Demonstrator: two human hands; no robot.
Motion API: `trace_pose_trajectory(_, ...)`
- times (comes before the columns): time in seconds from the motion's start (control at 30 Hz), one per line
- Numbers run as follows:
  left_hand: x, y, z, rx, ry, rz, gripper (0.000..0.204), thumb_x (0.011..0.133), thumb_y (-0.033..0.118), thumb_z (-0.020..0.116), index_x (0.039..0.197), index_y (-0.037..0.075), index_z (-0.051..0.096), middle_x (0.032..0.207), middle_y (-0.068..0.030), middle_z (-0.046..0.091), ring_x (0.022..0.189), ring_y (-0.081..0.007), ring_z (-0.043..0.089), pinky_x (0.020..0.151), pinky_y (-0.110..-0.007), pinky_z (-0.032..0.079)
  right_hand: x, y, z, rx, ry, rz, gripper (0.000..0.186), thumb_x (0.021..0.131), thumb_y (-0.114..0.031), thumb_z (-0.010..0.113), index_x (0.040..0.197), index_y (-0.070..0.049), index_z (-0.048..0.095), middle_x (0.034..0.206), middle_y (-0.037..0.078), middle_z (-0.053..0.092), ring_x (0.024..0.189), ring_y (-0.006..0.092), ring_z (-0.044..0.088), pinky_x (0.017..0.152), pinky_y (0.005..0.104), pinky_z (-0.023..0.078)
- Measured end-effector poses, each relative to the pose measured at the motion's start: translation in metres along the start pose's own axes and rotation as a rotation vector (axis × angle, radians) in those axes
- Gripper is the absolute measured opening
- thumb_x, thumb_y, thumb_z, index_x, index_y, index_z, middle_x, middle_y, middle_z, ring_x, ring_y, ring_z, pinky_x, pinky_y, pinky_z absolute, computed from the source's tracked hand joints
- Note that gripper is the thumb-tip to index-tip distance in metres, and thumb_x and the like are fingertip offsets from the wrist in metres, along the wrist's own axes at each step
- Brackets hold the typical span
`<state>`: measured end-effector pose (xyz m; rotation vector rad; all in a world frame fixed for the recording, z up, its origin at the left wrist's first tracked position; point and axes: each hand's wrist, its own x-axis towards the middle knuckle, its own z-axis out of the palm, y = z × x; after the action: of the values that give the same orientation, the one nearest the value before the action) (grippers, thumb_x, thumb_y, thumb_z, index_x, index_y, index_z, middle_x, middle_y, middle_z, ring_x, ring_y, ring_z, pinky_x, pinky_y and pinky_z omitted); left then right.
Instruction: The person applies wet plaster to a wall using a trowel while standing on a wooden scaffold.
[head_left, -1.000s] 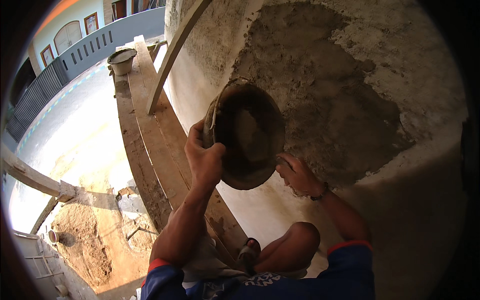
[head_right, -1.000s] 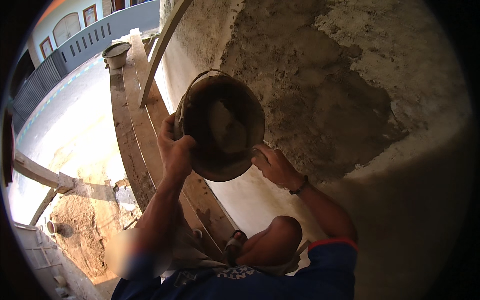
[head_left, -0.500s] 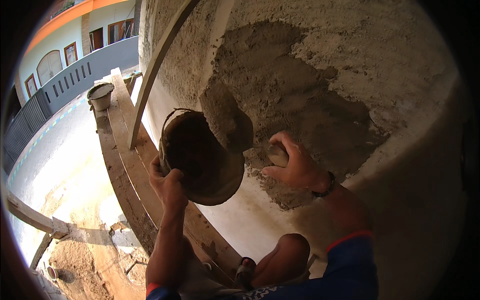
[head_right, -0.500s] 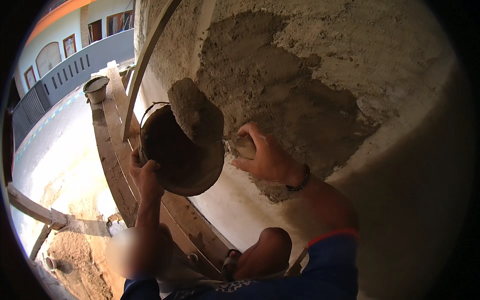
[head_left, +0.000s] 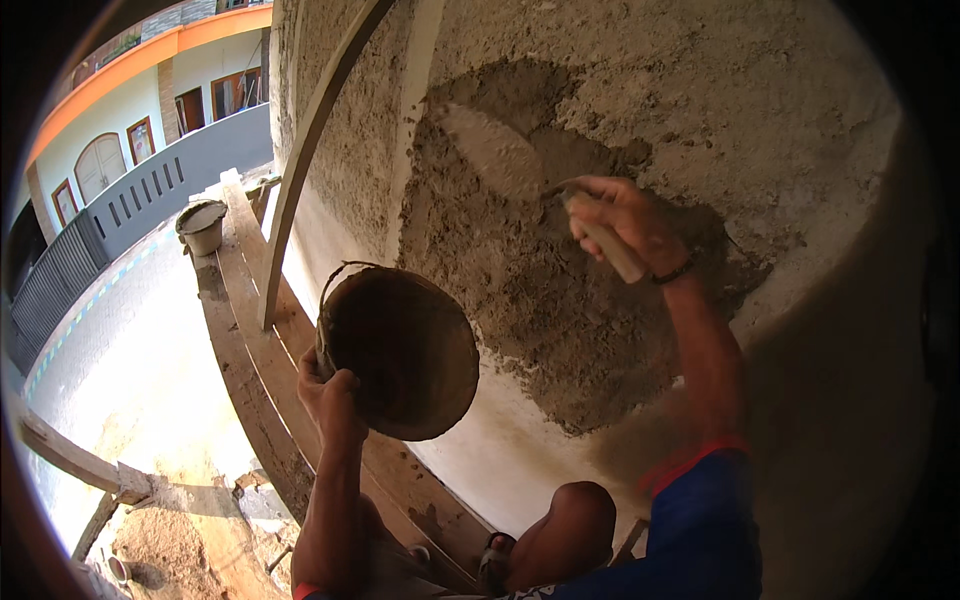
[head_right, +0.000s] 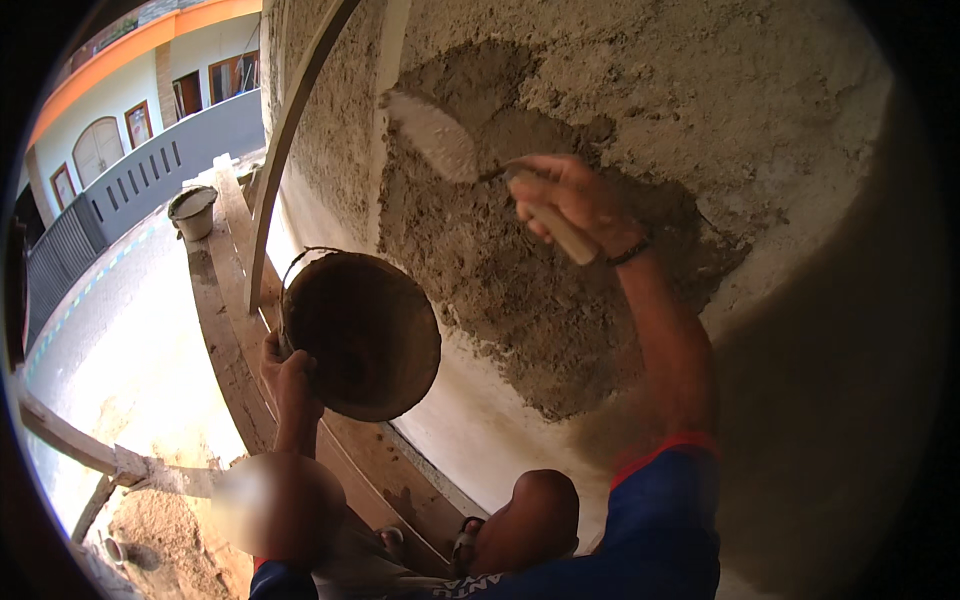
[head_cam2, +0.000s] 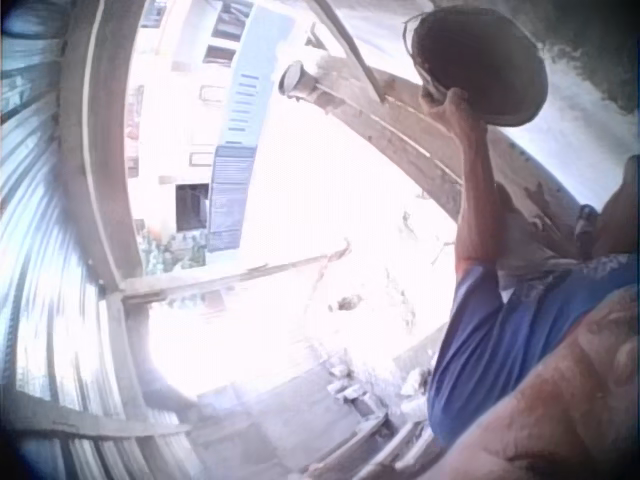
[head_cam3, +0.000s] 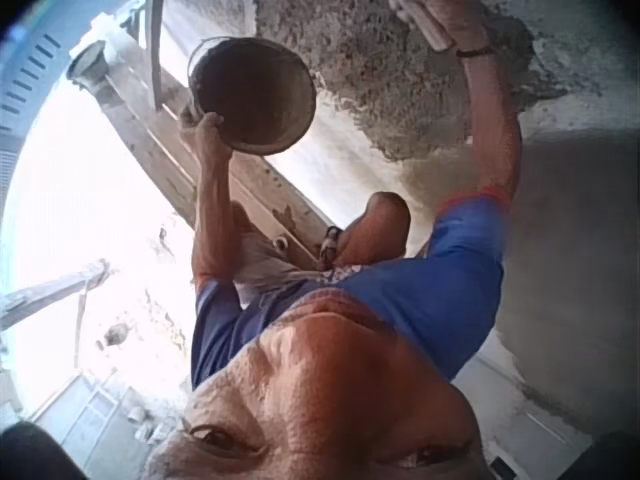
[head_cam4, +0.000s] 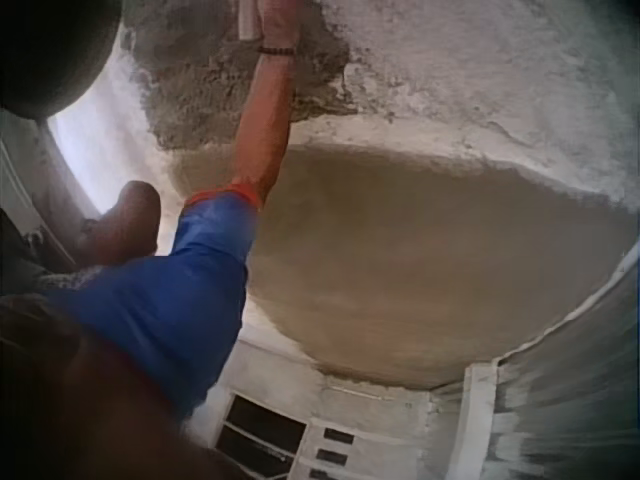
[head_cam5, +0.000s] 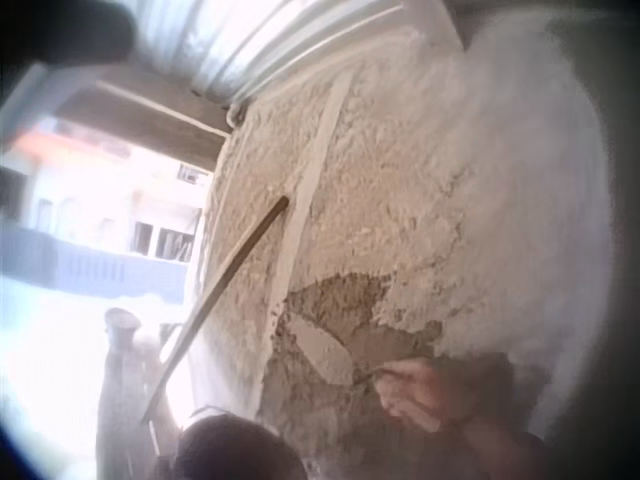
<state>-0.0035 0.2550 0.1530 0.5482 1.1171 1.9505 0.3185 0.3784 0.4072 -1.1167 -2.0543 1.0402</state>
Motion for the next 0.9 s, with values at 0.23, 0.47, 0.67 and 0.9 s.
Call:
trace_pose_trajectory(0.23, 0.006, -0.002, 0.002, 0.022, -0.029, -0.011, 0.05, 0.063, -0.01, 0.053, 0.113, -0.005, 0.055, 0.095, -0.0084, 0.061, 0.078, -0.0151, 0.061, 0.07, -0.026, 0.052, -0.07, -0.058, -0.086, -0.4, 0.841, -0.233, 0.057, 0.095, -0.034, 0.064, 0.137, 0.002, 0.05, 0.073, 0.0, 0.057, 0.054, 0.0068, 0.054, 0.047, 0.0249, 0.048)
trace_pose_trajectory(0.47, 0.01, -0.01, 0.008, 0.043, 0.002, 0.006, 0.05, 0.063, -0.01, 0.055, 0.113, -0.005, 0.055, 0.094, -0.0078, 0.061, 0.078, -0.0154, 0.06, 0.07, -0.027, 0.051, 0.003, 0.034, 0.01, -0.451, 0.304, 0.057, 0.057, 0.093, -0.029, 0.064, 0.138, 0.004, 0.049, 0.086, 0.01, 0.063, 0.062, 0.0145, 0.061, 0.055, 0.0352, 0.052)
trace_pose_trajectory(0.67, 0.01, -0.012, 0.001, 0.104, -0.008, -0.085, 0.055, 0.062, -0.01, 0.053, 0.117, -0.005, 0.054, 0.095, -0.009, 0.062, 0.078, -0.0161, 0.06, 0.071, -0.027, 0.051, 0.108, 0.11, 0.014, -0.613, 0.409, -0.017, 0.061, 0.092, -0.027, 0.064, 0.14, 0.005, 0.047, 0.108, 0.02, 0.064, 0.068, 0.0221, 0.065, 0.059, 0.0385, 0.055)
trace_pose_trajectory(0.9, 0.019, -0.011, -0.009, 0.138, 0.013, 0.007, 0.054, 0.063, -0.01, 0.052, 0.117, -0.005, 0.054, 0.093, -0.008, 0.062, 0.073, -0.0148, 0.059, 0.065, -0.025, 0.05, 0.08, 0.072, -0.008, -0.453, 0.483, 0.127, 0.062, 0.092, -0.025, 0.064, 0.142, 0.005, 0.045, 0.097, 0.016, 0.063, 0.062, 0.018, 0.06, 0.055, 0.0384, 0.053)
